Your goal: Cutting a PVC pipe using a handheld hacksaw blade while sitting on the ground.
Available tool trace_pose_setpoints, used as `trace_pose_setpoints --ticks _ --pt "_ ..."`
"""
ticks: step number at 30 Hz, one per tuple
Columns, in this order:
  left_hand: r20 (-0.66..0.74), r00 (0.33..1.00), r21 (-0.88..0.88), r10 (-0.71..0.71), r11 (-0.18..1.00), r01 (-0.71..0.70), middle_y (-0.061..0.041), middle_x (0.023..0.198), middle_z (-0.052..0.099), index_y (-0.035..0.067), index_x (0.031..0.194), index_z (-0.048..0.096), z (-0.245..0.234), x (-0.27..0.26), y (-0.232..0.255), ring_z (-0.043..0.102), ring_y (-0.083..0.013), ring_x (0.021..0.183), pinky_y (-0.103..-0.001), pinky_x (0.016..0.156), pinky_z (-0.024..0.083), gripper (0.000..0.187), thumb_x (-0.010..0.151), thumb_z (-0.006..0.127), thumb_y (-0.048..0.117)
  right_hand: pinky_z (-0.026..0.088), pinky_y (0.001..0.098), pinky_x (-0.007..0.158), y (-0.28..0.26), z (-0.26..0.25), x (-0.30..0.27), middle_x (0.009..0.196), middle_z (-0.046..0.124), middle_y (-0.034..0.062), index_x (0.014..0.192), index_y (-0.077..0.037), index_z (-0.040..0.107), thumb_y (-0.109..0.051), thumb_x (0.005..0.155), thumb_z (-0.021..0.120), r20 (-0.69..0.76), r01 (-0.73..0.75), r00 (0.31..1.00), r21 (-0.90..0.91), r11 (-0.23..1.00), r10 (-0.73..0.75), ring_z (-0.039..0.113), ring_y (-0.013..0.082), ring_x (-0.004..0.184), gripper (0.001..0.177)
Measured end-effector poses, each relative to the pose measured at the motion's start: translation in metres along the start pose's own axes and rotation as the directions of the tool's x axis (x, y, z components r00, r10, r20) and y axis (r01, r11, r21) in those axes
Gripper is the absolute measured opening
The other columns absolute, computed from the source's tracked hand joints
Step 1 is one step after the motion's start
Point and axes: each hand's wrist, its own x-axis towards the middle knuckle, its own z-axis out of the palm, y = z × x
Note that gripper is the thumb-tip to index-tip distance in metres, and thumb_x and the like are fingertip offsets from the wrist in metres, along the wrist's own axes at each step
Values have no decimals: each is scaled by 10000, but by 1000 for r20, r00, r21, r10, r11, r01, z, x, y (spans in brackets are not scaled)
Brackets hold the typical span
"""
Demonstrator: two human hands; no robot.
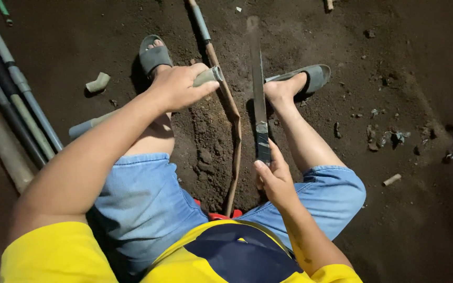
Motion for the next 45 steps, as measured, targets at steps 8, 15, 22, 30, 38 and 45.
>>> trace_pose_setpoints --ticks 8,15,22,30,38,45 --pt "8 1000 164 12 986 -13 -156 1077 799 254 1297 679 12 13 -17 747 -417 1097 -510 974 495 529 1017 479 656 378 286 444 1 11 -1 585 607 128 1679 -106 338 -91 1063 553 18 10 1000 31 999 -11 539 167 450 653" --pt "84 996 199 6 980 -23 -201 1069 794 190 1242 664 3 2 -6 747 -460 1083 -539 934 508 507 968 582 608 516 310 573 12 6 -9 983 676 156 1681 -84 339 -67 1066 549 48 32 999 -148 989 -25 647 153 648 649" --pt "158 987 180 -3 983 -26 -236 1106 771 132 1255 649 17 15 -23 724 -493 1107 -588 926 530 537 916 663 547 577 396 656 -30 27 0 736 802 160 1725 -119 245 -89 1040 569 169 156 984 -628 763 -62 766 266 667 758" --pt "197 975 -34 -106 993 115 -241 1157 750 101 1234 703 7 9 -3 707 -466 1144 -549 941 520 576 899 665 568 587 437 687 -29 23 1 732 800 175 1725 -109 233 -65 1056 567 153 188 982 -656 731 -115 779 320 662 749" --pt "220 955 -109 -201 968 228 -175 1174 758 160 1176 762 3 5 4 713 -397 1148 -502 942 517 579 879 627 638 581 477 720 -34 29 1 761 807 183 1728 -117 221 -72 1041 582 118 140 990 -714 686 -79 785 344 708 778" --pt "203 972 -22 -121 992 128 -291 1233 720 42 1308 704 3 3 4 666 -490 1218 -578 985 507 626 980 565 557 522 482 616 -29 23 2 754 756 207 1734 -141 173 -16 1039 480 130 118 991 -771 626 -27 715 357 619 771"
